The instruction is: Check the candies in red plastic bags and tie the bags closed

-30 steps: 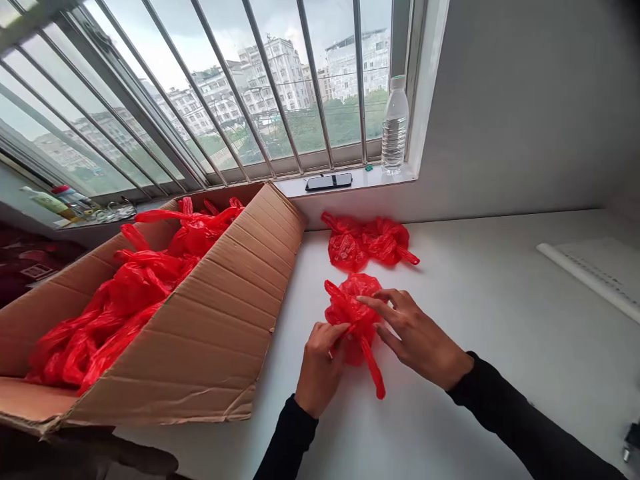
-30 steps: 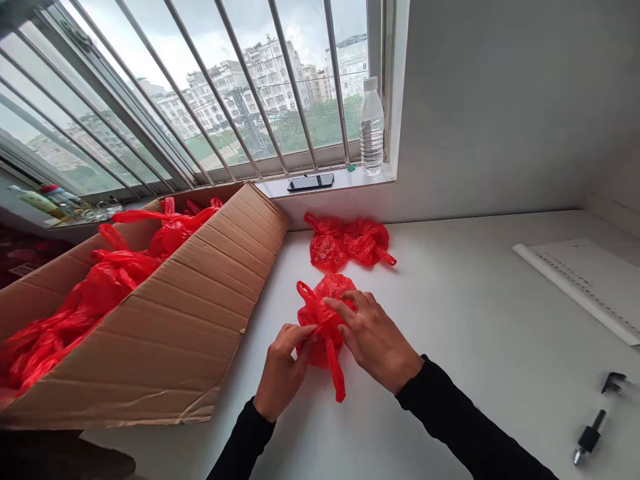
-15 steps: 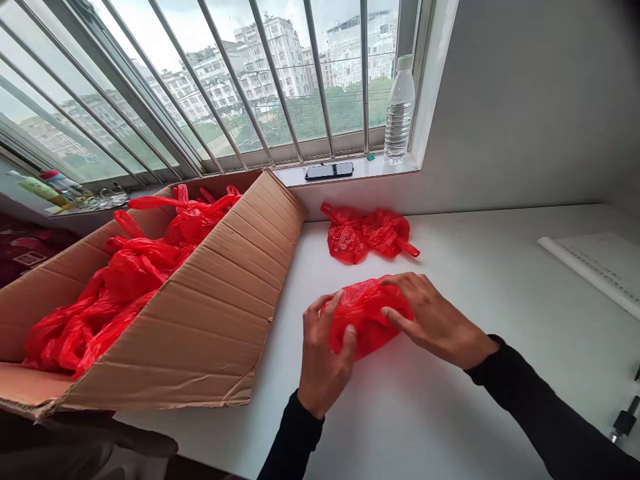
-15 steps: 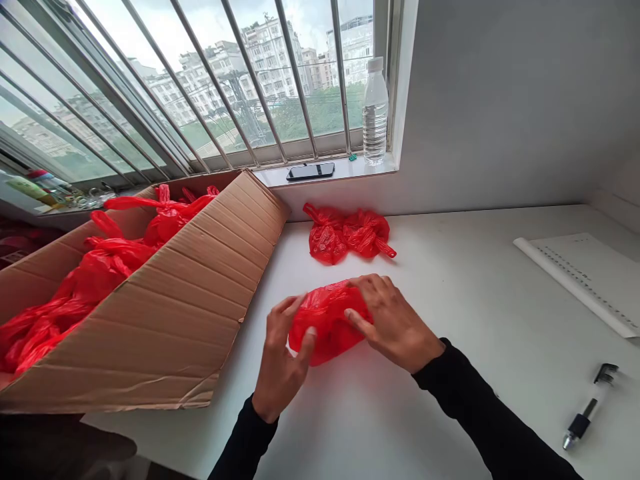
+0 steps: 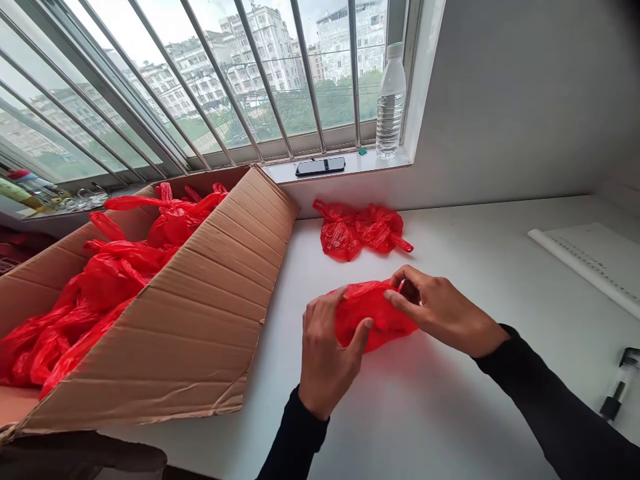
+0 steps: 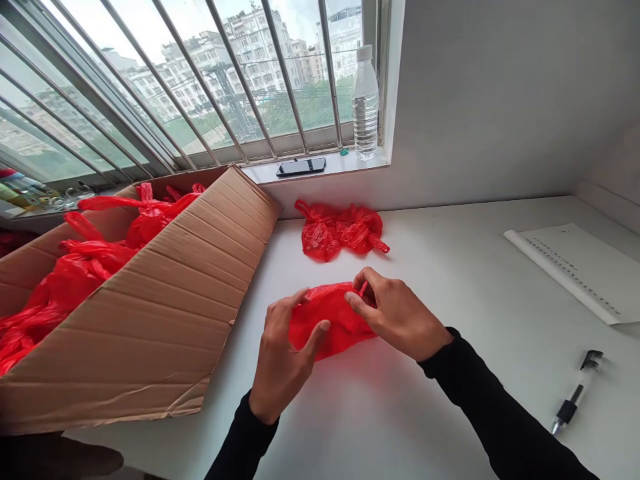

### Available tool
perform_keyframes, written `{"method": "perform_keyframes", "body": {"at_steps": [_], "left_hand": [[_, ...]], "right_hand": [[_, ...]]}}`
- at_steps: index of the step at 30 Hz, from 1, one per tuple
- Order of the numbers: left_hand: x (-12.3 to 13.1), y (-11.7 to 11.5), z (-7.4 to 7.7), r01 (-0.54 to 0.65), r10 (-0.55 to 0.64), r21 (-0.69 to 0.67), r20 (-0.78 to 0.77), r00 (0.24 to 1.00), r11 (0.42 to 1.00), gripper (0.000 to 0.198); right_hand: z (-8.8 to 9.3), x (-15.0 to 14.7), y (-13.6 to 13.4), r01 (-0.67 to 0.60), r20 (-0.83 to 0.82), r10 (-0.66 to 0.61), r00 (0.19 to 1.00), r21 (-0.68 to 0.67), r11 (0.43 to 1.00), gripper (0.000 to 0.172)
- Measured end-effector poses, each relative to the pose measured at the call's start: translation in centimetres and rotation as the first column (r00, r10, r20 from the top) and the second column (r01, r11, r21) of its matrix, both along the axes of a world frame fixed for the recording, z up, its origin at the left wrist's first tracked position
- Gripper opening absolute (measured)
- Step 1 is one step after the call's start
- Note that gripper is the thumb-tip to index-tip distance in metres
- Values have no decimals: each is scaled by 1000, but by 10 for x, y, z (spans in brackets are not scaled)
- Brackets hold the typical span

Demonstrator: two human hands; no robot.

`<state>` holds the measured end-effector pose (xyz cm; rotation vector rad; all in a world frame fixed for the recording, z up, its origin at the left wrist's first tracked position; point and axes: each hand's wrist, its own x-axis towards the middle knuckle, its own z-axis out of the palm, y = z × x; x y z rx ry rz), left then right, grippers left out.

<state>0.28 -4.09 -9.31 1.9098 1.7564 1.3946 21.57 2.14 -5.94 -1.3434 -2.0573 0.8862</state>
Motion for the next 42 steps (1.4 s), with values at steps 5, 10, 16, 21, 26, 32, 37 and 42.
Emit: {"method": "perform_keyframes", "body": {"at_steps": [5, 10, 16, 21, 26, 32, 37, 42], "left_hand": [[-7, 7, 3, -110, 108, 16, 71, 992, 994, 13], [-6, 1, 10, -83, 77, 33, 149, 986, 996, 14], [1, 3, 10, -35, 22, 81, 156, 987, 996, 14], [-8, 3, 11, -223, 194, 76, 280, 940, 972, 24], [3, -5, 24, -129, 126, 2, 175, 976, 992, 27], [-4, -7, 40, -248, 259, 122, -82, 962, 961, 9], [-2, -13, 50, -138, 138, 36, 14, 990, 990, 13], [7, -16, 47, -47, 45, 6, 248, 968, 999, 19]], "right_hand": [[3, 10, 3, 19, 56, -21, 998, 36, 999, 23], [7, 7, 0, 18, -70, -5, 998, 176, 984, 25], [9, -4, -7, -82, -162, 101, 982, 117, 990, 21], [14, 17, 2, 148, -185, -139, 973, 35, 988, 18], [20, 27, 1, 154, -120, -153, 981, -2, 988, 17], [30, 38, -13, 212, -54, -208, 977, 88, 973, 14], [44, 20, -47, 368, -231, -291, 929, 462, 807, 21], [27, -12, -47, -176, -73, 228, 971, 429, 886, 21]]}}
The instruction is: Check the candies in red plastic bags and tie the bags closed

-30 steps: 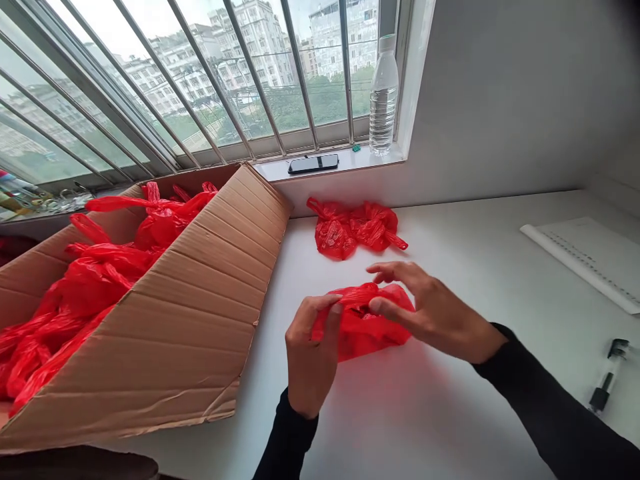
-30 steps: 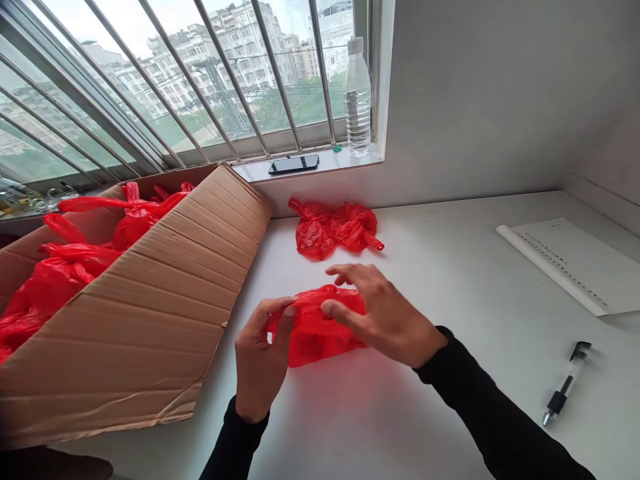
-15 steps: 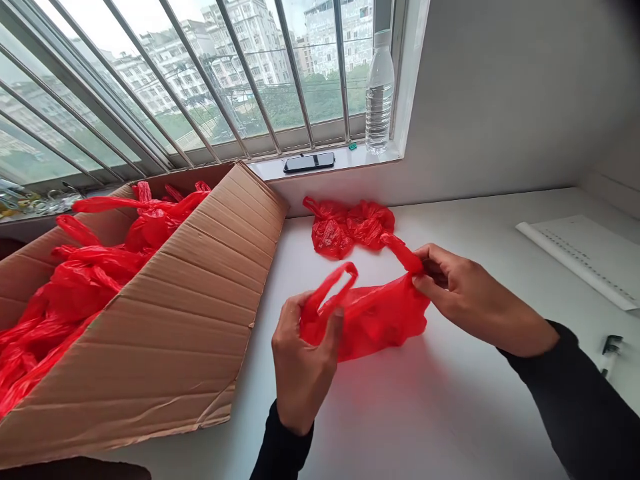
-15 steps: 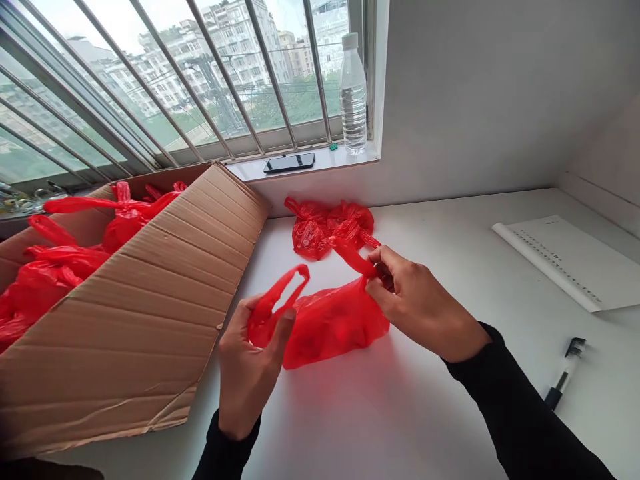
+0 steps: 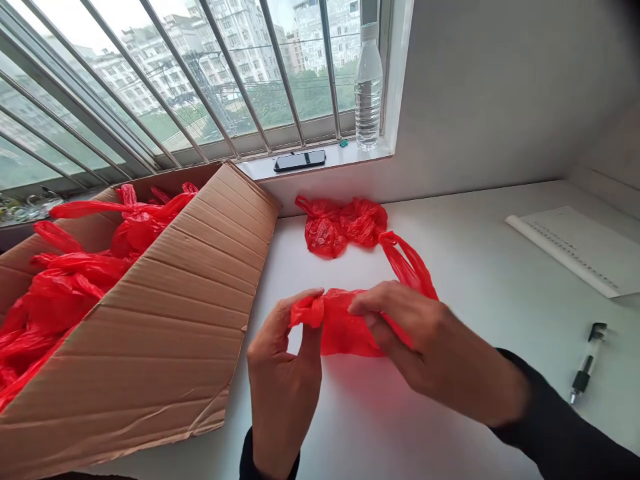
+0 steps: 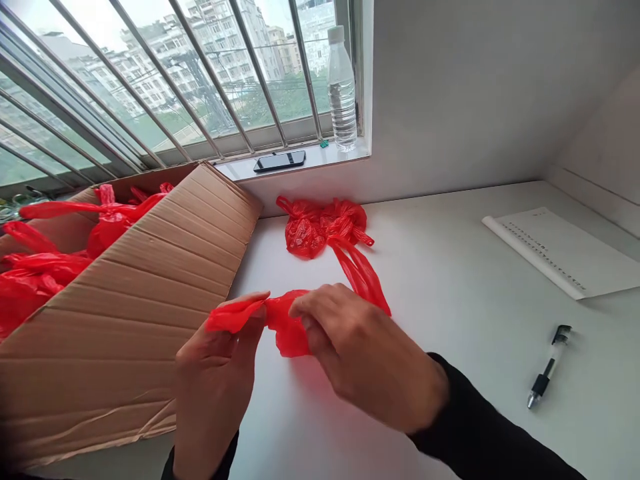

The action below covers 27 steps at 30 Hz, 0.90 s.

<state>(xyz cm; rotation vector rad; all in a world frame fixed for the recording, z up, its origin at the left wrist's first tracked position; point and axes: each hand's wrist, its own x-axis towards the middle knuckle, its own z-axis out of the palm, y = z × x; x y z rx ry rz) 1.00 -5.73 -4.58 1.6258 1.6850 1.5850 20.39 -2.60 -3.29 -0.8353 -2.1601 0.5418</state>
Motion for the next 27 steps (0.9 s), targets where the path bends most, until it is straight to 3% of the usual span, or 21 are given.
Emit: {"method": "perform_keyframes", "body": {"at_steps": [2, 5, 9, 13, 16, 20, 22, 24, 27], "left_hand": [[1, -1, -1, -2, 1, 16, 17, 1000, 1000, 18], [-1, -1, -1, -14, 13, 52, 22, 1000, 999, 20], [-3, -2, -1, -4, 2, 32, 84, 996, 999, 21], [-5, -4, -6, 117, -94, -69, 271, 958, 991, 25], [-4, -8, -9, 179, -145, -79, 316, 938, 981, 29], [-1, -14, -6, 226, -232, 51, 234, 944, 973, 25], [2, -15, -1, 188, -200, 111, 116, 973, 976, 24], [6, -16, 4, 92, -94, 153, 3, 996, 984, 20], [13, -20, 9, -23, 15, 113, 72, 997, 993, 19]], "right_hand": [[-11, -4, 9, 2, 147, 17, 989, -128, 992, 24], [-21, 0, 17, 103, 343, -9, 939, -255, 962, 24], [-25, 10, 17, 136, 571, 9, 821, -211, 968, 23], [-37, 12, 24, 191, 522, -45, 852, -229, 954, 22], [-48, 7, 30, 241, 501, -96, 860, -232, 942, 32], [-58, -4, 36, 100, 434, -4, 901, -200, 975, 23], [-63, -11, 39, 23, 358, 64, 931, -234, 972, 17], [-69, -18, 42, 20, 302, 66, 951, -273, 962, 12], [-80, -27, 47, 122, 291, -39, 956, -273, 954, 14]]}}
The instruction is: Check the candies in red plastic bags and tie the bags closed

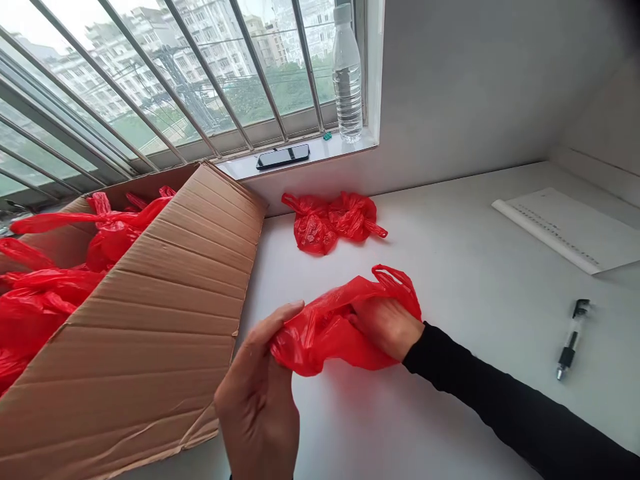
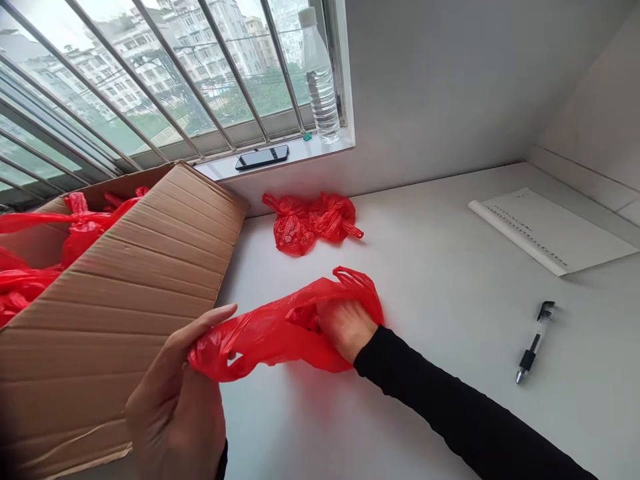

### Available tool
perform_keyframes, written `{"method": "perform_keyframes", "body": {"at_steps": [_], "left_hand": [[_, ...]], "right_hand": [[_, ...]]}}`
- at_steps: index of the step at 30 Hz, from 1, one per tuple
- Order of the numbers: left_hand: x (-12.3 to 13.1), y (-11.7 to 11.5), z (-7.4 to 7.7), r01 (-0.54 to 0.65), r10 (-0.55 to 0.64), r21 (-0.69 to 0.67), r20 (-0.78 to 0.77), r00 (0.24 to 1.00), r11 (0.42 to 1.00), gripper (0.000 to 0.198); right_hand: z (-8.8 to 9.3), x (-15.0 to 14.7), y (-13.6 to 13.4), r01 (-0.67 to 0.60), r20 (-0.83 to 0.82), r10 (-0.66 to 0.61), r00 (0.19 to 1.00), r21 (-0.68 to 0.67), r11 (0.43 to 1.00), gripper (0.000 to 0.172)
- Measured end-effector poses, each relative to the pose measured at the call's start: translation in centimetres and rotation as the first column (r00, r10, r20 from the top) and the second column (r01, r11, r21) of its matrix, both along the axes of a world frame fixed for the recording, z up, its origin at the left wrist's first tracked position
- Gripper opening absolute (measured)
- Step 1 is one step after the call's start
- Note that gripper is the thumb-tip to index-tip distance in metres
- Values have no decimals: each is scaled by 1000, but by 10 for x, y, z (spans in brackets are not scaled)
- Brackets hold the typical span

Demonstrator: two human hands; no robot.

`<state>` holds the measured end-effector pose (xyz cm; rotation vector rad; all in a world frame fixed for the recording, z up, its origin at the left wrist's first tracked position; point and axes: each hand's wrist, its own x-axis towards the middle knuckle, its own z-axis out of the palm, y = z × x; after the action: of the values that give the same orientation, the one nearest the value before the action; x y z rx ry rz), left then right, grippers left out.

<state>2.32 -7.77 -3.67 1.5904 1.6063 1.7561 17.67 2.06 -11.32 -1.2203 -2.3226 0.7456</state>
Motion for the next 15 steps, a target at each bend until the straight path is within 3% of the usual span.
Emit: {"method": "perform_keyframes", "body": {"at_steps": [3, 7, 11, 15], "left_hand": [[4, -4, -2, -2, 19, -100, 163, 987, 995, 20], [-4, -3, -7, 140, -84, -153, 322, 943, 978, 24], [-14, 2, -1, 254, -146, -137, 529, 836, 957, 25], [-15, 2, 6, 216, -39, -215, 616, 787, 952, 35]], "right_hand": [[-11, -5, 3, 86, -5, -86, 996, 13, 996, 22], [-14, -4, 5, 110, -3, -110, 994, 10, 994, 27], [1, 2, 3, 125, 16, -125, 992, -10, 992, 26], [21, 8, -2, 151, 54, -150, 987, -16, 988, 25]]}}
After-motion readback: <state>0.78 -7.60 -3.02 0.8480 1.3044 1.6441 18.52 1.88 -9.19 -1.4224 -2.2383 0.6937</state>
